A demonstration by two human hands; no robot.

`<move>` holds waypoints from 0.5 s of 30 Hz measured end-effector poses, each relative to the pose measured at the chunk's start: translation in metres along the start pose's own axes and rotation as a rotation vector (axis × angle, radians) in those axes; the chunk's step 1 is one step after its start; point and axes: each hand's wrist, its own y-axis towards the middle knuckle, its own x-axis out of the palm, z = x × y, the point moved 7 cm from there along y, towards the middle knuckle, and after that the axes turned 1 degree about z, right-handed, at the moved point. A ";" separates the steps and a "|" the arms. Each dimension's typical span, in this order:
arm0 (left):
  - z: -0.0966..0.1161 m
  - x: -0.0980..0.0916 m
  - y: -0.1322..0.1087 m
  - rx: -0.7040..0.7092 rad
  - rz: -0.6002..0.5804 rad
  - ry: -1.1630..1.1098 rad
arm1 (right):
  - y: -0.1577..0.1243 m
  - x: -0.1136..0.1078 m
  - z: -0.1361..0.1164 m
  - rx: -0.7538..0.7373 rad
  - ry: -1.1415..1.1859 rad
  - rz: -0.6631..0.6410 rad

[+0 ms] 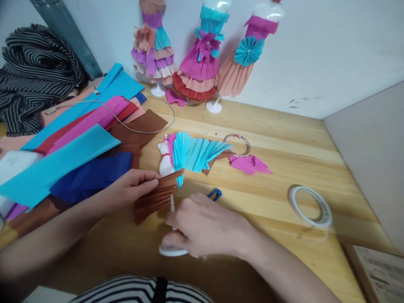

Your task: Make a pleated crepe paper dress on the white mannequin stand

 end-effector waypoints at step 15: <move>0.007 0.010 -0.006 0.081 -0.102 0.208 | -0.027 -0.021 0.048 0.093 0.060 0.086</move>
